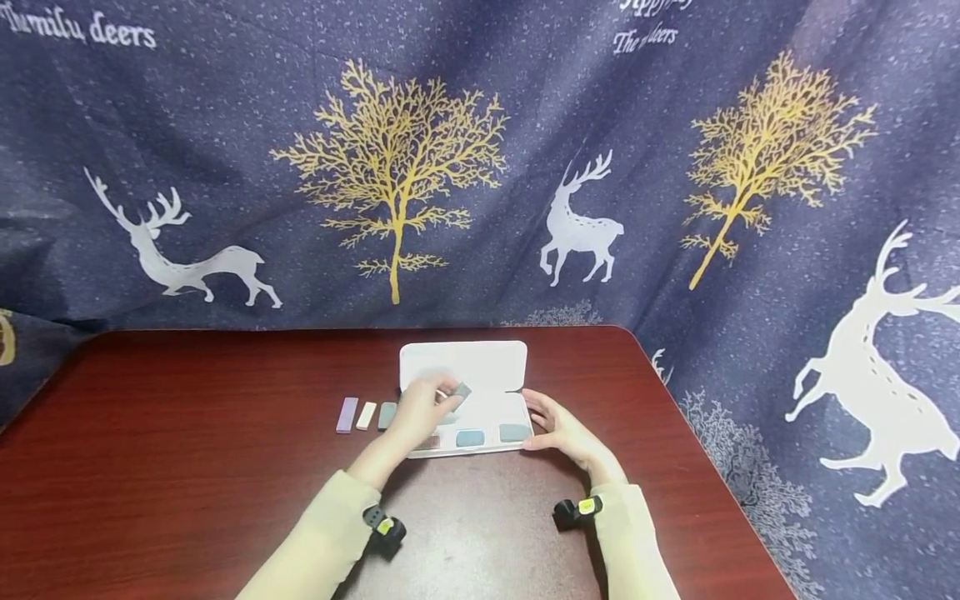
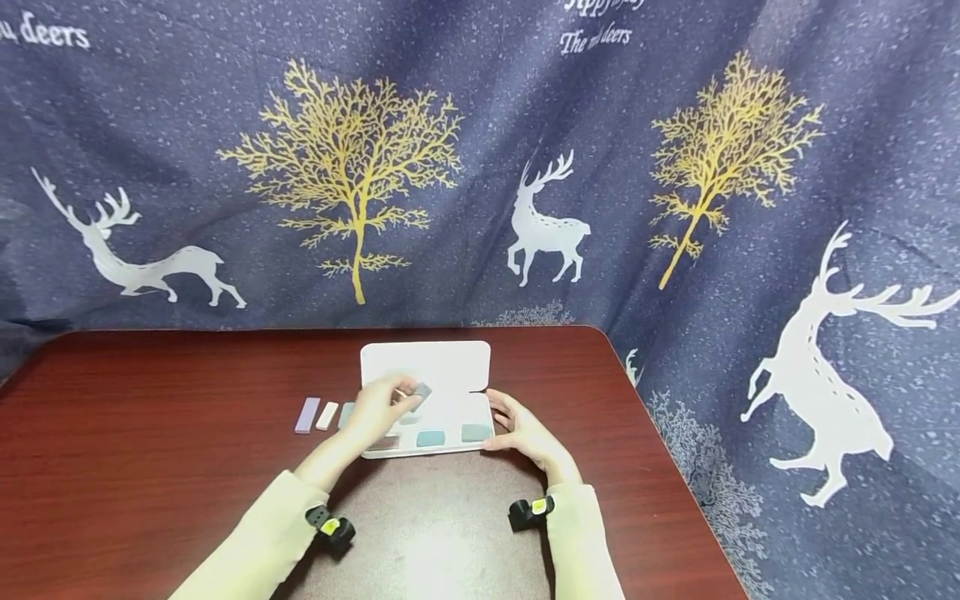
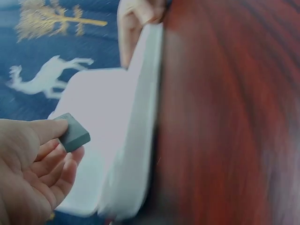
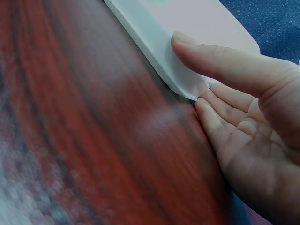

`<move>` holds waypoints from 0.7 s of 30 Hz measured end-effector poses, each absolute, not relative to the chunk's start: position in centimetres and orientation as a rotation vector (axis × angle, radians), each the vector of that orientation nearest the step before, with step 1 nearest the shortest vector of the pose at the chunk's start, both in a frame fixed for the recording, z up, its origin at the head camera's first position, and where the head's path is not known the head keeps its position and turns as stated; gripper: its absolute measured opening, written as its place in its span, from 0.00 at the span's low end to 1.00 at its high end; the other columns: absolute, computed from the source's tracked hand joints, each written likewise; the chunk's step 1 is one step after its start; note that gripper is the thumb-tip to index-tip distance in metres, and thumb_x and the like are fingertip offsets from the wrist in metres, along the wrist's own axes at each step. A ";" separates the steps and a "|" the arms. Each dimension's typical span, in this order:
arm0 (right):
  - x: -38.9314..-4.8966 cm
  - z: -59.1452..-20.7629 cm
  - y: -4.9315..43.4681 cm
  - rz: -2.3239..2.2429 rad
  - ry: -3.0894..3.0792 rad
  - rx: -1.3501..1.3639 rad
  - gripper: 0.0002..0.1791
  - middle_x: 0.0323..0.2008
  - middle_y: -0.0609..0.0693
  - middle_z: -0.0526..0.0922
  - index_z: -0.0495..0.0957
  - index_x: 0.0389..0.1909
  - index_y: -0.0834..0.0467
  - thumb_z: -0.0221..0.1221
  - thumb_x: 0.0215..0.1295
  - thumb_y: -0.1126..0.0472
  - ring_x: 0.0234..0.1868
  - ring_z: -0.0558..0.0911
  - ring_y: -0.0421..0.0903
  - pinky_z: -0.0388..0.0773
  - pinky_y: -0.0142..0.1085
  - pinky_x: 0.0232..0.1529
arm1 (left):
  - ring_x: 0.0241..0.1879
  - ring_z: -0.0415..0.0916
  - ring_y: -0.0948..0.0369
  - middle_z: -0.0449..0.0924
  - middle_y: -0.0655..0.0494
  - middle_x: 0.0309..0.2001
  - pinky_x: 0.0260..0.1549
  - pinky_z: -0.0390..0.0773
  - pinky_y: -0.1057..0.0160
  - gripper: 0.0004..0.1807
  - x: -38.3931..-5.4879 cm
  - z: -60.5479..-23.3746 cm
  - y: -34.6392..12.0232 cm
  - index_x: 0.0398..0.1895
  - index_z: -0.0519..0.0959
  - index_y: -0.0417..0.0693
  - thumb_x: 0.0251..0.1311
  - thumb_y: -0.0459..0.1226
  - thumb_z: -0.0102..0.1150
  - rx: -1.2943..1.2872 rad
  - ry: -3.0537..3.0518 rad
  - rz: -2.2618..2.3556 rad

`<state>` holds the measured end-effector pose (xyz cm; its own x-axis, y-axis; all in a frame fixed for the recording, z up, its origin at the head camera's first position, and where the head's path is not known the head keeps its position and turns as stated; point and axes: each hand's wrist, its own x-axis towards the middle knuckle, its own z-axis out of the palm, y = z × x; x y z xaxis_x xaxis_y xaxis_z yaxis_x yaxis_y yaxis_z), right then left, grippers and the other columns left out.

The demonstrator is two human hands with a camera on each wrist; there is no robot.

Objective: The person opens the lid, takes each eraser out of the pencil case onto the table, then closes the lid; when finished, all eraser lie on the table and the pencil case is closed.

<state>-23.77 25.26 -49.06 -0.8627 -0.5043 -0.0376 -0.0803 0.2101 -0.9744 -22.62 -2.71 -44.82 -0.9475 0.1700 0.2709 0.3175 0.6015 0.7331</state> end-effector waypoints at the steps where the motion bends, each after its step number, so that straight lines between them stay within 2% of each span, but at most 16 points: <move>1: -23.7 -49.0 25.2 -1.690 2.144 -0.538 0.51 0.73 0.71 0.53 0.47 0.73 0.71 0.67 0.52 0.75 0.75 0.52 0.64 0.49 0.52 0.75 | 0.35 0.83 0.54 0.86 0.48 0.36 0.36 0.82 0.58 0.11 -22.5 -44.7 -3.4 0.42 0.82 0.38 0.58 0.36 0.65 -0.387 -2.639 -1.262; 6: -23.5 -48.7 25.0 -1.698 2.135 -0.509 0.52 0.73 0.71 0.52 0.47 0.73 0.70 0.67 0.51 0.74 0.75 0.51 0.64 0.48 0.52 0.75 | 0.34 0.83 0.54 0.85 0.47 0.35 0.37 0.83 0.56 0.11 -22.3 -44.1 -6.9 0.41 0.82 0.38 0.56 0.34 0.66 -0.285 -2.581 -1.267; 15: -23.5 -48.6 25.0 -1.718 2.113 -0.555 0.50 0.73 0.72 0.52 0.47 0.73 0.72 0.67 0.52 0.74 0.75 0.52 0.66 0.48 0.54 0.74 | 0.39 0.84 0.46 0.85 0.39 0.38 0.42 0.82 0.50 0.13 -21.5 -44.3 -13.5 0.43 0.80 0.33 0.60 0.34 0.63 -0.074 -2.615 -1.234; 21: -23.5 -48.8 25.1 -1.720 2.100 -0.550 0.51 0.73 0.71 0.52 0.46 0.73 0.72 0.66 0.52 0.74 0.75 0.52 0.66 0.48 0.53 0.74 | 0.42 0.84 0.43 0.84 0.35 0.41 0.42 0.81 0.50 0.16 -21.1 -44.9 -16.8 0.46 0.78 0.29 0.61 0.35 0.62 0.021 -2.662 -1.269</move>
<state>-23.55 25.06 -48.78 -0.8553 -0.5168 -0.0373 -0.0652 0.1789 -0.9817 -21.05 -16.76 -44.92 -0.9814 -0.0953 0.1666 0.0694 0.6328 0.7712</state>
